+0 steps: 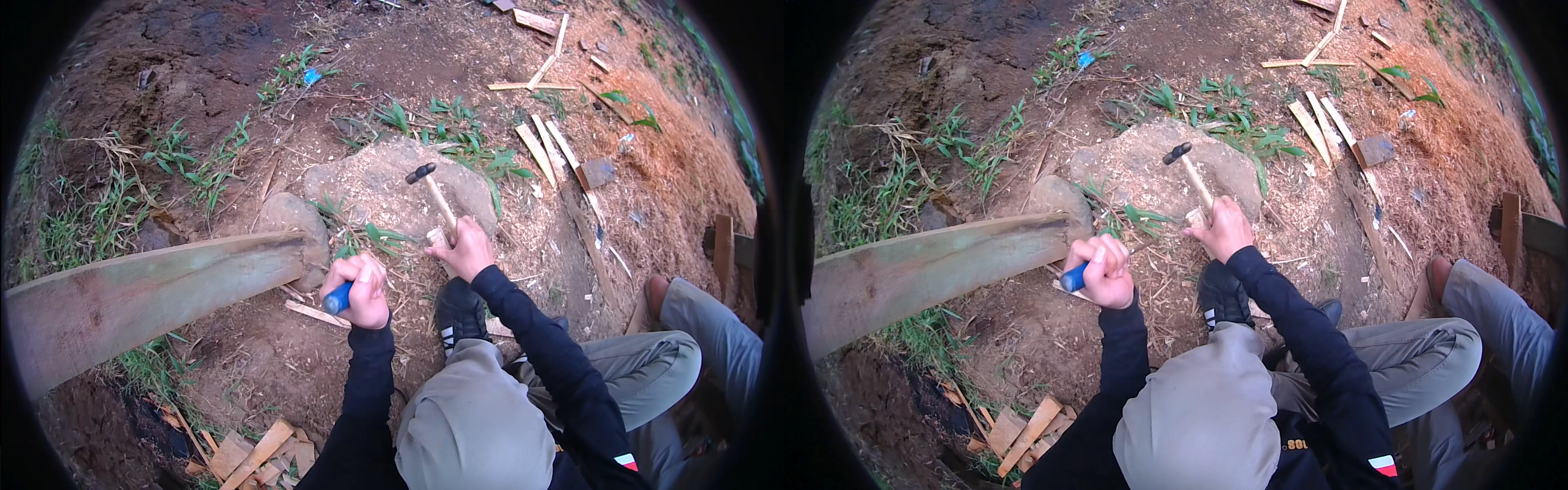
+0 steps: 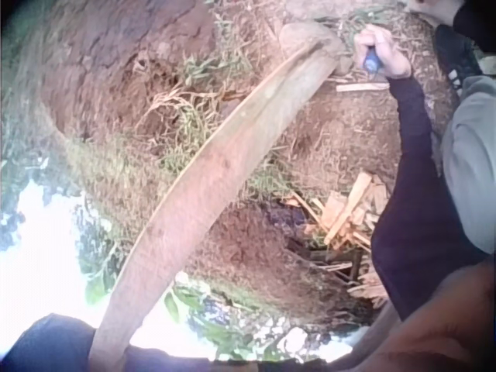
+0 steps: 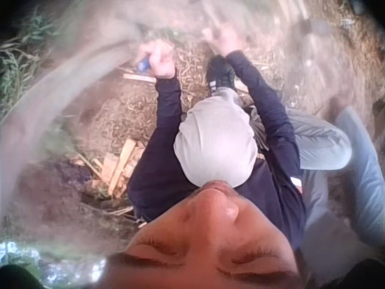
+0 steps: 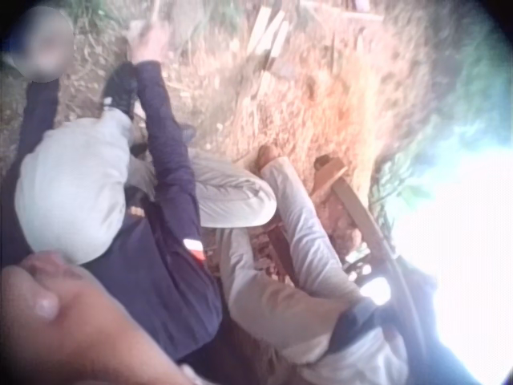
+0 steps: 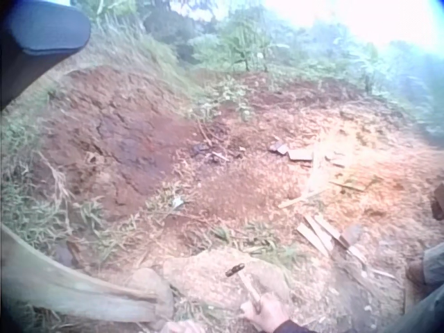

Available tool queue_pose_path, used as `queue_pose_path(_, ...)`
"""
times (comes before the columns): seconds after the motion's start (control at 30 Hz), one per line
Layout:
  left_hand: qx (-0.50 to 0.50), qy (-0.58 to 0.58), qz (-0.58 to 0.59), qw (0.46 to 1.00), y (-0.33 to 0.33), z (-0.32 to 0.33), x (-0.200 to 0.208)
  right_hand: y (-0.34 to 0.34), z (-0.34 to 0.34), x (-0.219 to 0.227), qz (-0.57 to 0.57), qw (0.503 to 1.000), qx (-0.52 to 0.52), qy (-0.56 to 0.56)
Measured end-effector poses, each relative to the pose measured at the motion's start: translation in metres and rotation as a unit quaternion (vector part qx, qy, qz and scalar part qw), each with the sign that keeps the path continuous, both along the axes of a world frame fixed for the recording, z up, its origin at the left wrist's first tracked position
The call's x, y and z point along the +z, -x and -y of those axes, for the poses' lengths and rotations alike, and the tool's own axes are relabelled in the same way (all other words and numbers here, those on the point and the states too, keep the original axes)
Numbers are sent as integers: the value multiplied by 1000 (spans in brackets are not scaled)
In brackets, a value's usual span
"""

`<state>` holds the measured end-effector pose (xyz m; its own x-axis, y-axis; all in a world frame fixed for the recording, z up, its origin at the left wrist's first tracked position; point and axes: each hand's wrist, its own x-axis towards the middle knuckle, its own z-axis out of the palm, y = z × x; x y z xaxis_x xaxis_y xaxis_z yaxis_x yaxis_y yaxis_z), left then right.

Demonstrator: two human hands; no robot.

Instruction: The person sits on the ground and uses a hammer and a blue-handled chisel to carve a small piece of wood placed on a rock. They repeatedly strike the chisel to shape the wood, occasionally pausing to inspect the progress.

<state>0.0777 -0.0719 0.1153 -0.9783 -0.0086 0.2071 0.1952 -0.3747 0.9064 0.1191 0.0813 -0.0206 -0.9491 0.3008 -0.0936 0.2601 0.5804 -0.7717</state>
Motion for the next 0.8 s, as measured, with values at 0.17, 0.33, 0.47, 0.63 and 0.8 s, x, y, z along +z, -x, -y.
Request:
queue_pose_path(0.17, -12, 294, 160, 942, 5, -10, -19, 2, -3, -13, -21, 997, -43, 55)
queue_pose_path(0.33, -37, 516, 106, 849, 14, -13, -29, -5, -22, 5, 32, 987, -118, 104)
queue_pose_path(0.47, -124, 563, 93, 811, 23, -28, -36, -7, -31, 4, 19, 977, -191, 96)
queue_pose_path(0.63, -209, 575, 61, 789, 36, -39, -50, -6, -19, 16, 5, 970, -215, 111)
queue_pose_path(0.8, -261, 617, 48, 741, 48, -49, -71, 1, -20, 9, 32, 968, -226, 106)
